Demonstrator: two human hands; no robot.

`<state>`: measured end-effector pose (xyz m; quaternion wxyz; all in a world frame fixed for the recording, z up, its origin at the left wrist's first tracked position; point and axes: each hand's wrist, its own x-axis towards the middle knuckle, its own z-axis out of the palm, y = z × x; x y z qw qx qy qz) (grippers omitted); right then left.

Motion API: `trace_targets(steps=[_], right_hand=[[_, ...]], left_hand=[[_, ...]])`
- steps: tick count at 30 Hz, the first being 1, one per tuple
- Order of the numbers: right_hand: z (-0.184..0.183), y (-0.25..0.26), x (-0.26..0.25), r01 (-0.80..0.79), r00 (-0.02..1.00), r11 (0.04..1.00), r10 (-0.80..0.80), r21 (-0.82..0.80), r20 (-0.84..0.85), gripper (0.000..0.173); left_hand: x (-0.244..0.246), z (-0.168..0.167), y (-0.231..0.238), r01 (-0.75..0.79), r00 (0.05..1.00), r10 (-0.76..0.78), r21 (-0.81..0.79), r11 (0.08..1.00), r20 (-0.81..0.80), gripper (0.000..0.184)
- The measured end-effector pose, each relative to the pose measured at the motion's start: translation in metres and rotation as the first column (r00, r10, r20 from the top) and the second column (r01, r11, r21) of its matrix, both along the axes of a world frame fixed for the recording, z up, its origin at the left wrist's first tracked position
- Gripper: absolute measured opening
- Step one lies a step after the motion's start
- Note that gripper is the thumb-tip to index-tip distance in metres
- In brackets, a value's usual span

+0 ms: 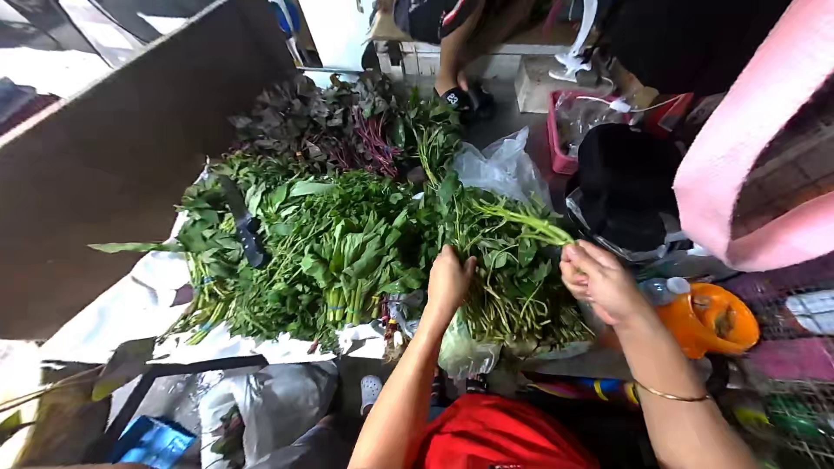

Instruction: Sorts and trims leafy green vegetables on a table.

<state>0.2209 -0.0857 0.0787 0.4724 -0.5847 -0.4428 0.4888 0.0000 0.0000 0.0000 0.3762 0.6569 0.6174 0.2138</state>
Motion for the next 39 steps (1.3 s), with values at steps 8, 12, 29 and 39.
trace_targets(steps=[8,12,29,39], right_hand=[[0.077,0.038,0.055,-0.017,1.000,0.848,0.016,0.530,0.006,0.028],[0.077,0.050,0.028,-0.075,0.986,0.845,-0.015,0.529,0.163,0.020],[-0.009,0.007,-0.019,-0.278,0.958,0.898,0.284,-0.340,-0.033,0.023],[0.010,0.005,0.070,-0.126,0.929,0.992,0.117,-0.002,-0.352,0.029]], left_hand=[[-0.024,-0.003,-0.009,-0.048,0.957,0.078,-0.112,0.993,0.279,0.040],[-0.029,0.009,-0.016,-0.022,0.919,0.057,-0.093,0.995,0.389,0.031],[0.028,0.053,0.009,0.356,0.857,-0.380,0.133,0.925,0.348,0.035],[0.001,0.050,0.010,0.379,0.914,-0.399,0.200,0.904,0.072,0.022]])
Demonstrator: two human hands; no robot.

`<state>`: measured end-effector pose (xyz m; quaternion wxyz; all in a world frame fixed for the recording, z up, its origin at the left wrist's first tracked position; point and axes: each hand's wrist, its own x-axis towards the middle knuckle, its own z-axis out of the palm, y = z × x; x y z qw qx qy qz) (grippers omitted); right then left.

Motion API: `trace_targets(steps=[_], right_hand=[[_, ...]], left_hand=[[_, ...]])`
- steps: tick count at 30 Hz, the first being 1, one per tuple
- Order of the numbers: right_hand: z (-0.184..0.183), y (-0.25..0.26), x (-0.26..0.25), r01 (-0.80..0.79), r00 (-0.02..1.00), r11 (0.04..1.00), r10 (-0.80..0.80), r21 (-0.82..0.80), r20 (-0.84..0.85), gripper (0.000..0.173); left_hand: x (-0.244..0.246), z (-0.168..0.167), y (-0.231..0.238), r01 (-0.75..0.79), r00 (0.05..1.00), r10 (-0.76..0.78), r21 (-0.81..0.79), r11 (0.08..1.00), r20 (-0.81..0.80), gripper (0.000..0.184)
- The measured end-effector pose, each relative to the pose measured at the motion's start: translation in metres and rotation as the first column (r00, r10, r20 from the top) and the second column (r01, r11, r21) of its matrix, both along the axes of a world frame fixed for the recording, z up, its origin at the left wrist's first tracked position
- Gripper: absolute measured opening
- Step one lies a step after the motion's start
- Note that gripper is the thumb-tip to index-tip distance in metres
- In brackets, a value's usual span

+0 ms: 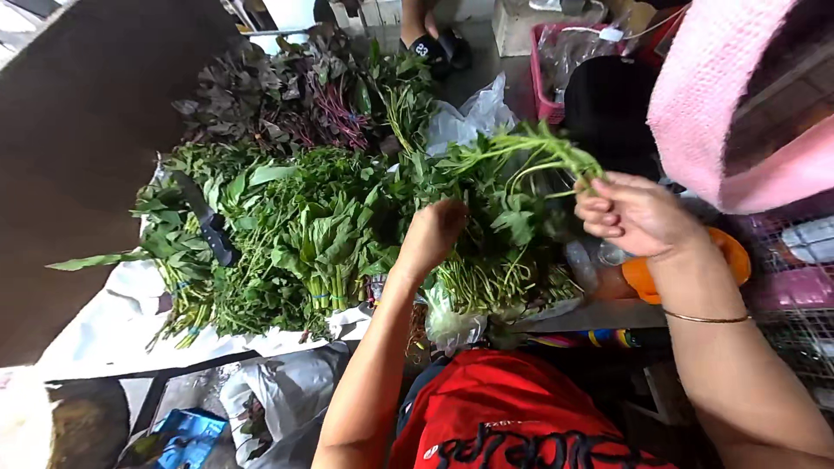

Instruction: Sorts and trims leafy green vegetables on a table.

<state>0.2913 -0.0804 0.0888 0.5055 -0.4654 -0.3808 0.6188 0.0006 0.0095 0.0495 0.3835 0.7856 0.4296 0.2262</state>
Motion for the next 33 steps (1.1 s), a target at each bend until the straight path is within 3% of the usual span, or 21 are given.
trace_targets(steps=[4,7,8,10,11,13,14,16,19,22,26,29,31,33], right_hand=[[0.008,-0.002,0.020,0.077,0.988,0.972,-0.044,0.224,-0.148,0.025],[0.010,-0.003,0.025,0.132,0.975,0.950,-0.073,0.282,-0.208,0.026],[0.010,-0.005,0.026,0.166,0.970,0.943,-0.103,0.290,-0.220,0.026],[0.010,-0.010,0.026,0.244,0.955,0.918,-0.171,0.312,-0.242,0.025],[0.009,-0.015,0.027,0.270,0.948,0.904,-0.191,0.331,-0.253,0.023],[0.007,-0.024,0.031,0.312,0.944,0.884,-0.248,0.348,-0.217,0.014],[0.005,-0.030,0.033,0.326,0.943,0.881,-0.278,0.342,-0.182,0.016],[0.000,-0.043,0.035,0.366,0.931,0.878,-0.347,0.309,-0.114,0.019],[-0.014,-0.063,0.035,0.378,0.926,0.896,-0.366,0.233,-0.095,0.041],[-0.040,-0.079,0.022,0.360,0.933,0.930,-0.357,0.071,-0.049,0.042],[-0.082,-0.090,0.000,0.299,0.948,0.934,-0.314,-0.197,-0.050,0.048],[-0.108,-0.094,-0.008,0.201,0.953,0.945,-0.250,-0.259,-0.171,0.046],[-0.113,-0.098,-0.009,0.145,0.946,0.964,-0.201,-0.222,-0.254,0.044],[-0.109,-0.101,-0.009,0.145,0.931,0.977,-0.188,-0.158,-0.312,0.038]], left_hand=[[0.041,-0.017,-0.031,0.134,0.990,-0.120,0.228,0.964,-0.073,0.019],[0.092,-0.019,-0.063,0.347,0.927,-0.275,0.305,0.887,-0.256,0.023],[0.109,-0.015,-0.075,0.440,0.872,-0.336,0.269,0.857,-0.357,0.025],[0.143,-0.004,-0.090,0.534,0.675,-0.413,0.019,0.845,-0.612,0.033],[0.158,-0.005,-0.093,0.493,0.561,-0.401,-0.097,0.864,-0.724,0.037],[0.174,-0.018,-0.086,0.391,0.363,-0.300,-0.147,0.908,-0.882,0.034],[0.171,-0.019,-0.079,0.340,0.333,-0.265,-0.147,0.929,-0.905,0.032],[0.145,-0.012,-0.064,0.235,0.438,-0.244,-0.152,0.960,-0.865,0.029],[0.084,-0.007,-0.042,0.118,0.620,-0.201,-0.163,0.980,-0.759,0.049],[0.038,-0.013,-0.041,0.070,0.718,-0.142,-0.133,0.989,-0.682,0.062],[0.021,-0.020,-0.046,-0.004,0.811,-0.059,-0.106,0.994,-0.582,0.065],[0.022,-0.022,-0.039,-0.069,0.876,0.017,-0.090,0.994,-0.481,0.055],[0.023,-0.028,-0.032,-0.161,0.913,0.124,-0.065,0.985,-0.388,0.038],[0.025,-0.034,-0.024,-0.222,0.901,0.182,-0.058,0.973,-0.394,0.031]])
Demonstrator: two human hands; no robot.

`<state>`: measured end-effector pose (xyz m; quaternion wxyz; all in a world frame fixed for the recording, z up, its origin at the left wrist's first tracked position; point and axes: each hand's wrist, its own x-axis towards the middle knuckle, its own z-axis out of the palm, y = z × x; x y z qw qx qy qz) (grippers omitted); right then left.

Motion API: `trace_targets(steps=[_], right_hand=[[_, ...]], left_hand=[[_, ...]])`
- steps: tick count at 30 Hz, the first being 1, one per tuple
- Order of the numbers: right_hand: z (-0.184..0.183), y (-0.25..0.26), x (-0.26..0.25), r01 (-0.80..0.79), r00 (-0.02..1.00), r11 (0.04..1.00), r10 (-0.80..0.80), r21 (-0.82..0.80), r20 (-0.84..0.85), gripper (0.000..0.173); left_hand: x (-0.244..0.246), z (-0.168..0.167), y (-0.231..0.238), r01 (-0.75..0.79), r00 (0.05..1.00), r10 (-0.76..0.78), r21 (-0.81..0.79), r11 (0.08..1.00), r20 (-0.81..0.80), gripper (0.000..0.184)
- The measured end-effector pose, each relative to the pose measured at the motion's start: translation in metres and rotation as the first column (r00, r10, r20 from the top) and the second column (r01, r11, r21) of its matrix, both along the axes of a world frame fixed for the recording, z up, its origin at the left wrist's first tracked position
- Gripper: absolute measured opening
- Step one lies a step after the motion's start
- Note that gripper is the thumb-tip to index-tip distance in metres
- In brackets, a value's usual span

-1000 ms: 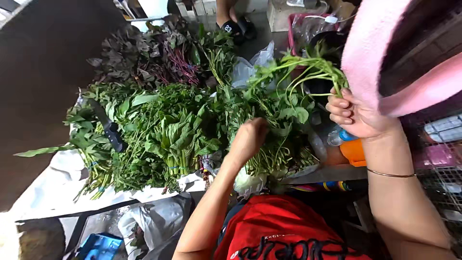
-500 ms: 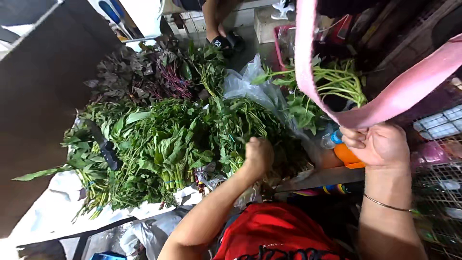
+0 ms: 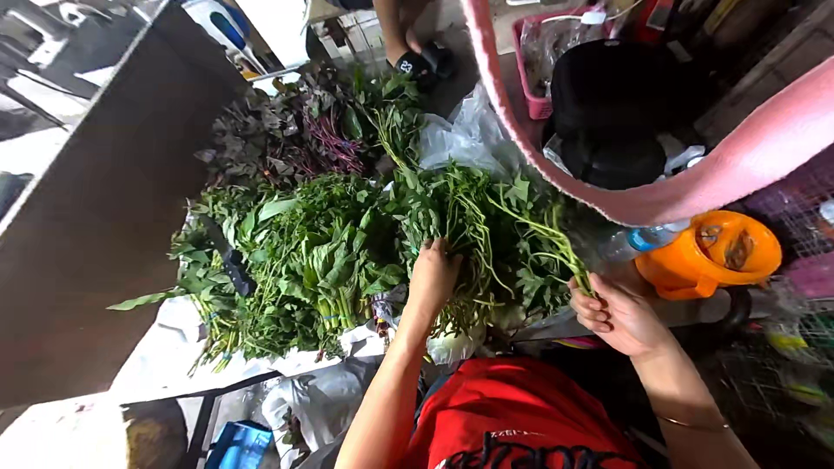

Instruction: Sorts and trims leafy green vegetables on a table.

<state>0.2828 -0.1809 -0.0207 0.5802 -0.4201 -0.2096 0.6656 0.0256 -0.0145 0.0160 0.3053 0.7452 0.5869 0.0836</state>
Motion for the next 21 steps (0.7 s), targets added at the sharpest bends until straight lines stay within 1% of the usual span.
trace_targets(steps=[3,5,6,7,8,9,10,12,14,15,16,17,18,20,21], right_hand=[[0.019,-0.004,0.006,0.063,0.998,0.987,-0.062,0.150,-0.016,0.027],[0.037,-0.007,0.013,0.076,0.996,0.961,-0.083,0.268,0.016,0.026],[0.046,-0.007,0.018,0.056,0.995,0.947,-0.078,0.316,0.056,0.025],[0.055,-0.005,0.023,0.030,0.991,0.935,-0.075,0.354,0.113,0.024],[0.064,-0.001,0.028,0.006,0.980,0.925,-0.081,0.380,0.182,0.023],[0.073,0.004,0.032,-0.013,0.964,0.917,-0.095,0.399,0.250,0.023],[0.081,0.011,0.036,-0.021,0.942,0.911,-0.120,0.413,0.313,0.022],[0.096,0.026,0.042,-0.012,0.892,0.898,-0.189,0.440,0.410,0.023],[0.108,0.044,0.042,0.030,0.849,0.888,-0.266,0.459,0.458,0.028],[0.112,0.054,0.042,0.040,0.831,0.882,-0.290,0.469,0.475,0.027],[0.116,0.065,0.041,0.034,0.818,0.874,-0.303,0.485,0.489,0.021],[0.122,0.077,0.040,0.013,0.811,0.866,-0.302,0.500,0.502,0.014],[0.128,0.088,0.037,-0.017,0.811,0.857,-0.289,0.515,0.509,0.011],[0.142,0.108,0.028,-0.070,0.814,0.839,-0.264,0.539,0.517,0.012],[0.151,0.116,0.021,-0.080,0.789,0.836,-0.279,0.542,0.547,0.014]], left_hand=[[0.008,0.003,0.006,-0.044,0.993,0.040,-0.036,0.998,-0.108,0.038],[0.014,0.007,0.009,-0.077,0.979,0.063,-0.065,0.995,-0.196,0.044],[0.015,0.008,0.013,-0.068,0.975,0.050,-0.074,0.995,-0.215,0.040],[0.014,0.009,0.019,-0.036,0.980,0.018,-0.087,0.996,-0.199,0.035],[0.011,0.013,0.027,0.009,0.991,-0.021,-0.095,0.995,-0.129,0.031],[0.006,0.021,0.037,0.047,0.999,-0.049,-0.081,0.996,-0.021,0.030],[0.000,0.033,0.046,0.051,0.995,-0.047,-0.032,0.998,0.093,0.030],[-0.013,0.072,0.055,-0.051,0.951,0.015,0.108,0.993,0.309,0.030],[-0.024,0.117,0.054,-0.156,0.881,0.047,0.196,0.968,0.471,0.030],[-0.029,0.135,0.051,-0.189,0.839,0.040,0.222,0.956,0.542,0.029],[-0.032,0.147,0.047,-0.204,0.797,0.018,0.240,0.949,0.604,0.028],[-0.034,0.153,0.043,-0.199,0.761,-0.009,0.247,0.948,0.648,0.027],[-0.035,0.154,0.037,-0.177,0.733,-0.027,0.230,0.957,0.680,0.027],[-0.032,0.138,0.022,-0.118,0.674,-0.009,0.119,0.986,0.738,0.025],[-0.029,0.123,0.015,-0.097,0.640,0.033,0.038,0.995,0.767,0.026]])
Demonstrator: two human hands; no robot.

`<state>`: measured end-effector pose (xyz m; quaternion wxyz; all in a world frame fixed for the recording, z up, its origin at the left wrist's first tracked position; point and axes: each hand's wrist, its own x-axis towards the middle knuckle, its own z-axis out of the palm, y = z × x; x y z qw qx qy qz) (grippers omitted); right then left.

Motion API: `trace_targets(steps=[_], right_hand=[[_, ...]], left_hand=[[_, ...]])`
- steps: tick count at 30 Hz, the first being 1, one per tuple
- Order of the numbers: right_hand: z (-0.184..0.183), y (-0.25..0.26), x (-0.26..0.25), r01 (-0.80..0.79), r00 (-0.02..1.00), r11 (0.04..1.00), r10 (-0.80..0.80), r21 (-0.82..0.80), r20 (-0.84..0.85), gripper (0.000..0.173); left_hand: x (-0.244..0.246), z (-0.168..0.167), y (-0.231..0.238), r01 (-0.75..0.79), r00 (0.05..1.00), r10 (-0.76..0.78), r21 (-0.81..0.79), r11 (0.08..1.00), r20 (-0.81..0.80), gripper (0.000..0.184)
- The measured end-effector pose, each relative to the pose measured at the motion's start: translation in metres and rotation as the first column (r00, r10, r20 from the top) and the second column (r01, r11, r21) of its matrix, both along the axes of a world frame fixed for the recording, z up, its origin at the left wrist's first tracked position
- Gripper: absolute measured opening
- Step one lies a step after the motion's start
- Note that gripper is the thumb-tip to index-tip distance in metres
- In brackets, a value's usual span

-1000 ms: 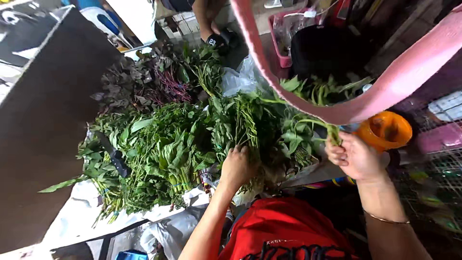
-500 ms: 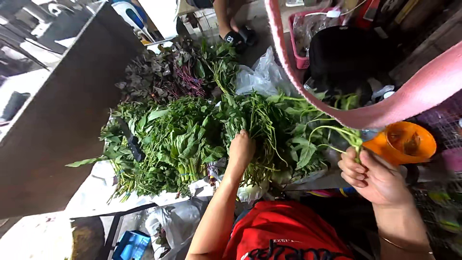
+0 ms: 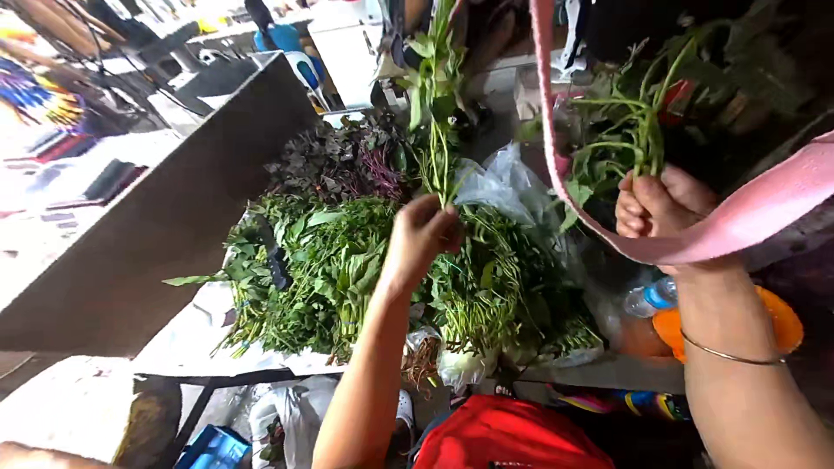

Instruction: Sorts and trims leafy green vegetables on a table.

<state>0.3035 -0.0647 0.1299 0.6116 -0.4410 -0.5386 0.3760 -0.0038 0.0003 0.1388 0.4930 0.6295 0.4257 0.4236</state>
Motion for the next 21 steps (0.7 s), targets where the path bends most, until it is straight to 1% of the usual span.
trace_targets(steps=[2,4,5,6,8,10,11,12,13,15,18,20,21], right_hand=[[0.012,0.013,-0.019,0.050,0.993,0.999,-0.051,0.015,0.103,0.016],[0.008,0.027,-0.032,0.037,0.964,0.999,-0.043,0.028,0.263,0.019],[0.002,0.030,-0.041,0.048,0.929,0.999,-0.036,-0.023,0.369,0.022],[-0.008,0.031,-0.052,0.071,0.885,0.989,-0.004,-0.126,0.466,0.027],[-0.028,0.026,-0.079,0.094,0.778,0.937,0.142,-0.336,0.612,0.032],[-0.049,0.016,-0.105,0.067,0.675,0.850,0.348,-0.523,0.651,0.035],[-0.057,0.011,-0.113,0.042,0.630,0.802,0.441,-0.595,0.639,0.036],[-0.064,0.005,-0.119,0.034,0.593,0.776,0.492,-0.630,0.638,0.037],[-0.068,0.000,-0.122,0.040,0.567,0.774,0.502,-0.632,0.652,0.038],[-0.072,-0.008,-0.123,0.079,0.541,0.805,0.460,-0.587,0.704,0.038],[-0.068,-0.017,-0.122,0.130,0.490,0.812,0.447,-0.569,0.749,0.040],[-0.066,-0.023,-0.122,0.151,0.485,0.792,0.461,-0.591,0.743,0.040],[-0.067,-0.024,-0.122,0.160,0.501,0.782,0.462,-0.602,0.732,0.040]], left_hand=[[0.005,-0.038,-0.011,0.012,0.995,0.002,-0.153,0.988,0.096,0.038],[0.011,-0.073,-0.022,-0.007,0.982,0.063,-0.294,0.956,0.180,0.046],[0.013,-0.086,-0.028,-0.007,0.974,0.087,-0.356,0.934,0.209,0.047],[0.015,-0.097,-0.033,-0.002,0.967,0.106,-0.407,0.913,0.232,0.046],[0.017,-0.114,-0.041,0.026,0.954,0.115,-0.461,0.887,0.276,0.044],[0.018,-0.123,-0.046,0.064,0.948,0.093,-0.473,0.879,0.303,0.045],[0.019,-0.127,-0.047,0.086,0.948,0.074,-0.470,0.878,0.311,0.046],[0.019,-0.129,-0.048,0.105,0.947,0.056,-0.468,0.878,0.318,0.046],[0.020,-0.130,-0.048,0.116,0.947,0.046,-0.472,0.874,0.318,0.044],[0.021,-0.130,-0.049,0.124,0.947,0.042,-0.480,0.869,0.320,0.042],[0.024,-0.130,-0.046,0.127,0.941,0.045,-0.469,0.874,0.337,0.045],[0.027,-0.128,-0.045,0.130,0.936,0.053,-0.480,0.868,0.349,0.045],[0.030,-0.127,-0.045,0.136,0.934,0.051,-0.483,0.865,0.354,0.045]])
